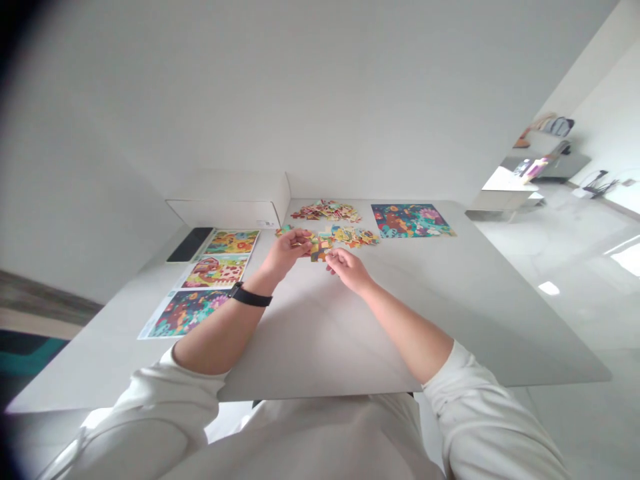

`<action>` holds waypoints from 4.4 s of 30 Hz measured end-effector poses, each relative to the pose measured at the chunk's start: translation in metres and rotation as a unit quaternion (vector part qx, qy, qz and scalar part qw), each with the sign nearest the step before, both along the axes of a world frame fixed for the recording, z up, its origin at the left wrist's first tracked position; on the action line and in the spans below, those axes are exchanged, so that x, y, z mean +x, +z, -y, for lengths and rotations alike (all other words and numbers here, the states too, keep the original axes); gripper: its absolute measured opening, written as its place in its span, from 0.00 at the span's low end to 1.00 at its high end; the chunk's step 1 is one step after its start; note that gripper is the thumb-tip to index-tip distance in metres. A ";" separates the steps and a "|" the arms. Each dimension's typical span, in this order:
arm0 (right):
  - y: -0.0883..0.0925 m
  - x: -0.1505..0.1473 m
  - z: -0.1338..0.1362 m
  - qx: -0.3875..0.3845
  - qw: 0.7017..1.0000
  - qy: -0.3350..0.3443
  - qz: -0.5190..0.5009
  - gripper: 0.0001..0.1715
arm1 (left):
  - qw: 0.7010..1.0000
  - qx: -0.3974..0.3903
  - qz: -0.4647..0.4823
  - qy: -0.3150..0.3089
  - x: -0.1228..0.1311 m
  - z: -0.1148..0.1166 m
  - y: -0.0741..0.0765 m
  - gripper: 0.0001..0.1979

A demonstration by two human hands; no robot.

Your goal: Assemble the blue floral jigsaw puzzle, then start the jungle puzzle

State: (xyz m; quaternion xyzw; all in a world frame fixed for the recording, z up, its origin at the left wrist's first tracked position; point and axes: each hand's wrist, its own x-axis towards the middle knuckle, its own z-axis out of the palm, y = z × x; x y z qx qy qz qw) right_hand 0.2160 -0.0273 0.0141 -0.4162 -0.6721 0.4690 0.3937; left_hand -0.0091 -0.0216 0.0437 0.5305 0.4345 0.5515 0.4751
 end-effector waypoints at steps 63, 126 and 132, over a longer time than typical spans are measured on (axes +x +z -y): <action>-0.018 -0.011 0.023 0.326 0.890 0.173 0.267 0.20 | 0.844 0.024 -0.529 -0.093 -0.051 0.057 -0.019 0.17; 0.036 0.070 -0.155 0.153 0.926 -0.203 0.281 0.16 | 0.900 -0.034 -0.416 0.127 -0.052 0.054 -0.016 0.26; -0.001 0.042 -0.147 0.240 0.896 -0.031 0.372 0.29 | 0.890 0.046 -0.437 0.120 -0.050 0.050 -0.031 0.12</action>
